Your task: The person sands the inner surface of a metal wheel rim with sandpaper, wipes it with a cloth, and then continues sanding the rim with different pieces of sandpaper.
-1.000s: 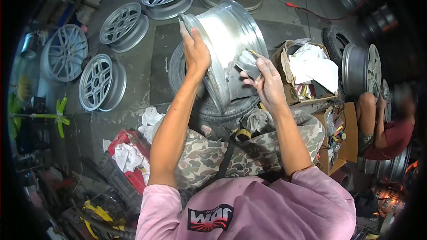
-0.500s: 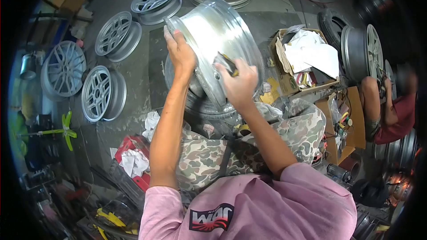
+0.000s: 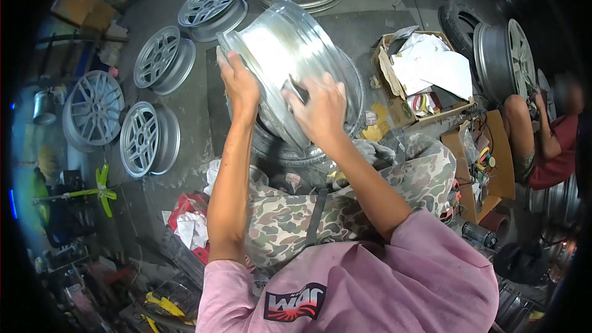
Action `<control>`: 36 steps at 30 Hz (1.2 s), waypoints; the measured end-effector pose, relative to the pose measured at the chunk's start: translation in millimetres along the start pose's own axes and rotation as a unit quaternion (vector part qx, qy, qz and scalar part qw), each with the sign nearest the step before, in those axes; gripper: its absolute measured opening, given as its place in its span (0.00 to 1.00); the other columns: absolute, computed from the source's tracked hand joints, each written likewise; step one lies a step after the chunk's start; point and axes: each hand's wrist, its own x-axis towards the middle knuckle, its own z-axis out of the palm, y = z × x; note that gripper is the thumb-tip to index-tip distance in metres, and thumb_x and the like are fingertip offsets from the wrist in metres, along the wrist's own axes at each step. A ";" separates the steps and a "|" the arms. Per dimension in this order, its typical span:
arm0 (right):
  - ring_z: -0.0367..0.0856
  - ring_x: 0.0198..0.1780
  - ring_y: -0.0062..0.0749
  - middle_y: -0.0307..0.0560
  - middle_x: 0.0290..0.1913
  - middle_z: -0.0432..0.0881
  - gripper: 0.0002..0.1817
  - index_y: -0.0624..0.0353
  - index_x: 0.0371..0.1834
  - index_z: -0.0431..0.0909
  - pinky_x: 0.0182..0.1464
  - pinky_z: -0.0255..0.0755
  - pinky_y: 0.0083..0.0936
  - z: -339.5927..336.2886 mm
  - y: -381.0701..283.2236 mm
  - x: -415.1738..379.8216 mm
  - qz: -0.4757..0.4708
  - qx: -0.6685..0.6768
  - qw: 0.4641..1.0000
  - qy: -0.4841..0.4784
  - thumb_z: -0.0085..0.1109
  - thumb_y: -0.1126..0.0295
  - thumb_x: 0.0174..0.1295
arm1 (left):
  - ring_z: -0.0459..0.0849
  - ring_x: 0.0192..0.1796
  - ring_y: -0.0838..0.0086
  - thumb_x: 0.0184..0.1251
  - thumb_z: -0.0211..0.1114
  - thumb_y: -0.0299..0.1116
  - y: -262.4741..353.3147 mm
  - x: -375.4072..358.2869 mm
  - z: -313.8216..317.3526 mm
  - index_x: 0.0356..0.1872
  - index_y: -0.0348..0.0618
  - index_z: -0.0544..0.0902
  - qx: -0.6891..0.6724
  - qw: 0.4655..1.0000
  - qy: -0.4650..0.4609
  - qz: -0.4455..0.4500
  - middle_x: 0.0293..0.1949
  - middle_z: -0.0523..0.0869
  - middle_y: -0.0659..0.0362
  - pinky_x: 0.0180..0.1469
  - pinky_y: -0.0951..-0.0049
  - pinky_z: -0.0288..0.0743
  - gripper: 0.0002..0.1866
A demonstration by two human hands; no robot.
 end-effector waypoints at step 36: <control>0.84 0.42 0.56 0.54 0.43 0.83 0.12 0.59 0.48 0.89 0.48 0.78 0.49 14.6 -28.7 15.8 -0.037 0.228 0.973 0.008 0.64 0.77 0.62 | 0.70 0.76 0.63 0.91 0.29 0.50 -21.4 0.8 -0.7 0.79 0.31 0.63 -0.188 0.979 -0.043 -0.073 0.76 0.70 0.46 0.78 0.64 0.61 0.34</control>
